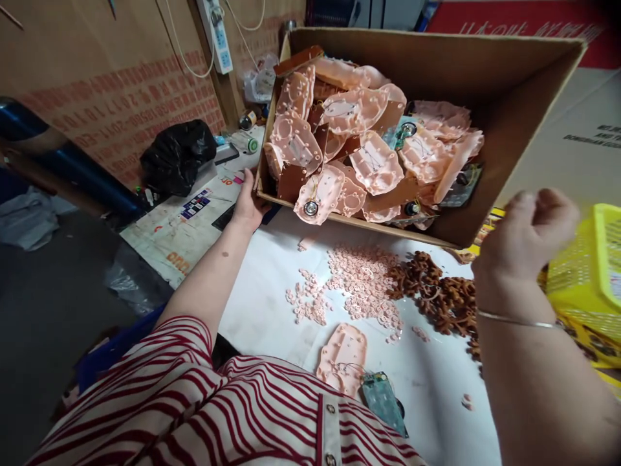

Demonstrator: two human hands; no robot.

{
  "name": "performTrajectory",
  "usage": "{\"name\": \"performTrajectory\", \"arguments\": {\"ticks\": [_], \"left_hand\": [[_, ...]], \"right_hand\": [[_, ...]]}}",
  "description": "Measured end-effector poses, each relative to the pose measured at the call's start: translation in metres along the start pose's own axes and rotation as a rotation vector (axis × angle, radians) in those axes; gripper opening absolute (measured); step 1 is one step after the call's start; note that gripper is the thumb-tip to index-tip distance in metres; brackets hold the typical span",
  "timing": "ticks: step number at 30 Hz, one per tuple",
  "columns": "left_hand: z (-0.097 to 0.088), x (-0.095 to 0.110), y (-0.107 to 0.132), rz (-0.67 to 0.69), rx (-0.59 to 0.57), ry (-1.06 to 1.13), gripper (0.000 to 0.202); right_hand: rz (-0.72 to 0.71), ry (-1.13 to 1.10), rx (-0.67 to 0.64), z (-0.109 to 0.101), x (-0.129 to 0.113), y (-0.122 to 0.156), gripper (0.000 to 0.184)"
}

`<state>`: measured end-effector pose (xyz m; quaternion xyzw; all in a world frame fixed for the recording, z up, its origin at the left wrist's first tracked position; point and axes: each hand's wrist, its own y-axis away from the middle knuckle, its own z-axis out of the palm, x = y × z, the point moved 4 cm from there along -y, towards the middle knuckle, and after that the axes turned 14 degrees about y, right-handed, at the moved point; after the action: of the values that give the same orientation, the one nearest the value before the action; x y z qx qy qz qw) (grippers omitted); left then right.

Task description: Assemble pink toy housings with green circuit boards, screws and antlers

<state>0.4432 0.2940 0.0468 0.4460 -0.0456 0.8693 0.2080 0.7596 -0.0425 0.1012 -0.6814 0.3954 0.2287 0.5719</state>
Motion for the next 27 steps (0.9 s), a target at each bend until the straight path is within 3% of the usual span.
{"name": "performTrajectory", "arguments": {"ticks": [2, 3, 4, 6, 7, 13, 15, 17, 19, 21, 24, 27], "left_hand": [[-0.017, -0.001, 0.013, 0.123, 0.04, -0.264, 0.062], [-0.023, -0.003, 0.021, 0.168, 0.021, -0.446, 0.061], [-0.026, -0.009, 0.029, 0.192, -0.056, -0.638, 0.055], [-0.026, -0.025, 0.046, 0.172, -0.218, -0.818, 0.037], [-0.023, -0.033, 0.055, 0.158, -0.296, -0.868, 0.032], [0.022, -0.076, 0.087, 0.141, -0.602, -1.098, 0.035], [0.034, -0.086, 0.094, 0.149, -0.651, -1.148, 0.034], [0.038, -0.089, 0.099, 0.16, -0.683, -1.183, 0.037], [0.032, -0.083, 0.101, 0.189, -0.656, -1.219, 0.038], [0.014, -0.065, 0.097, 0.238, -0.547, -1.273, 0.038], [-0.027, -0.024, 0.081, 0.319, -0.276, -1.372, 0.043], [-0.066, 0.015, 0.061, 0.319, -0.012, -1.455, 0.052]], "right_hand": [[-0.082, -0.031, 0.135, -0.024, -0.01, 0.012, 0.036], [-0.117, -0.029, 0.132, -0.036, -0.017, 0.02, 0.037], [-0.137, 0.02, 0.048, -0.044, -0.025, 0.03, 0.035], [-0.138, 0.141, -0.15, -0.06, -0.039, 0.052, 0.028], [-0.151, 0.21, -0.325, -0.064, -0.045, 0.065, 0.024], [-0.542, 0.247, -0.719, -0.098, -0.064, 0.144, 0.011], [-0.526, 0.28, -0.81, -0.113, -0.058, 0.17, 0.014], [-0.382, 0.305, -0.838, -0.133, -0.049, 0.192, 0.02], [-0.228, 0.334, -0.796, -0.156, -0.04, 0.212, 0.028], [-0.091, 0.379, -0.715, -0.179, -0.03, 0.229, 0.039], [0.13, 0.49, -0.645, -0.207, -0.012, 0.249, 0.053], [0.339, 0.575, -0.655, -0.221, 0.006, 0.262, 0.062]]}}
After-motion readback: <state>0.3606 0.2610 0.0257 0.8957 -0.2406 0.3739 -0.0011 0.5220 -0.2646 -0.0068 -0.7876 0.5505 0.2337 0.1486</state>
